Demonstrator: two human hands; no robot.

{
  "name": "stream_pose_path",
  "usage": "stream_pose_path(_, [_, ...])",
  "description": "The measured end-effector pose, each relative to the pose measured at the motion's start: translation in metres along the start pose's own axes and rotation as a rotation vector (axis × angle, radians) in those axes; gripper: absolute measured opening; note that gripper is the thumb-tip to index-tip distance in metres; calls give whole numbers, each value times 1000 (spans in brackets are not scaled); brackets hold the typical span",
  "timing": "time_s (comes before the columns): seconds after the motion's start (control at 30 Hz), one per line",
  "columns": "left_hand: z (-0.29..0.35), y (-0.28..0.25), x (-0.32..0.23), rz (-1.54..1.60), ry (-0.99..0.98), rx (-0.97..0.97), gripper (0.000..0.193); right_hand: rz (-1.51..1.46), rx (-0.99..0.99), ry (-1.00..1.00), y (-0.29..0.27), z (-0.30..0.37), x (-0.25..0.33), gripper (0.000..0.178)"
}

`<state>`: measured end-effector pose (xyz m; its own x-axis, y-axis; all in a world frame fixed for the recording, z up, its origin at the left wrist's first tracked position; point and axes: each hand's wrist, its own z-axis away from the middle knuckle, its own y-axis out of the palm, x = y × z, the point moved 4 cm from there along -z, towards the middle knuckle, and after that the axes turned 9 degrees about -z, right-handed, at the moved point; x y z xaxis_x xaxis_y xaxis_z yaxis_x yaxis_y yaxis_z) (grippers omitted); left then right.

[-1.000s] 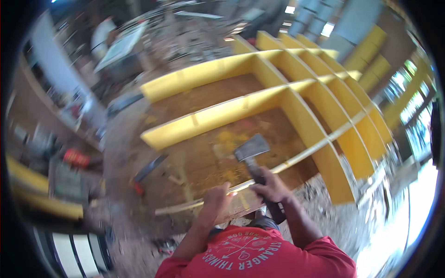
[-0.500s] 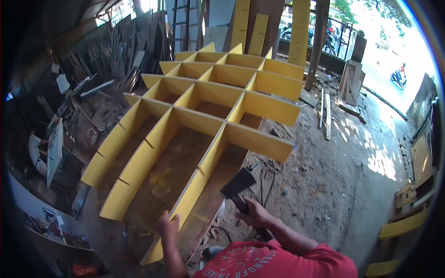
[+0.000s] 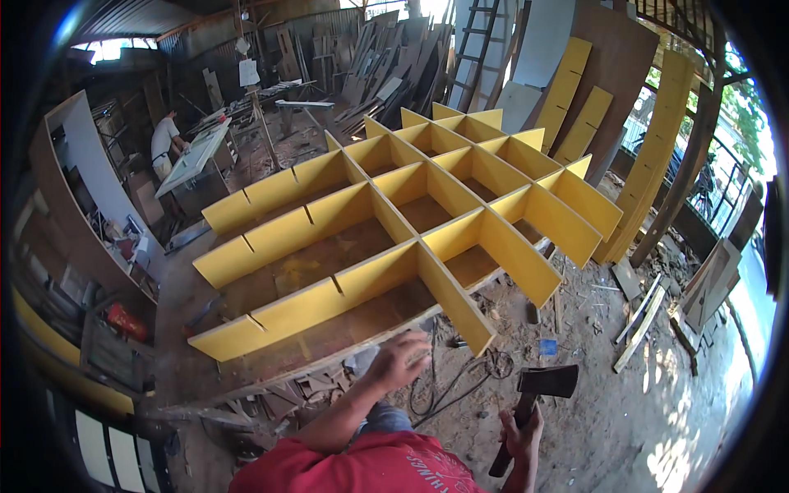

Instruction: The person assembles a wooden shelf structure by slotting wooden boards into the interlocking slots and tapping them firmly into place using an axe.

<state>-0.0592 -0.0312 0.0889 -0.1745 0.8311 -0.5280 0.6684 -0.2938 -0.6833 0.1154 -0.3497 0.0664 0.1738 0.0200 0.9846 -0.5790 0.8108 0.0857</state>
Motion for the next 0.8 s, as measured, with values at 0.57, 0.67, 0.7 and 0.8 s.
stream_pose_path(0.57, [-218, 403, -182, 408, 122, 594, 28, 135, -77, -16, -280, -214, 33, 40])
stream_pose_path(0.67, [-286, 448, -210, 451, 161, 637, 34, 109, -159, 125, -337, -250, 65, 31])
stream_pose_path(0.7, [-312, 456, -220, 467, 173, 694, 34, 108, -166, 136, -355, -264, 73, 31])
stream_pose_path(0.8, [-381, 477, -237, 484, 216, 594, 32, -37, -278, 60, -404, -309, 89, 48])
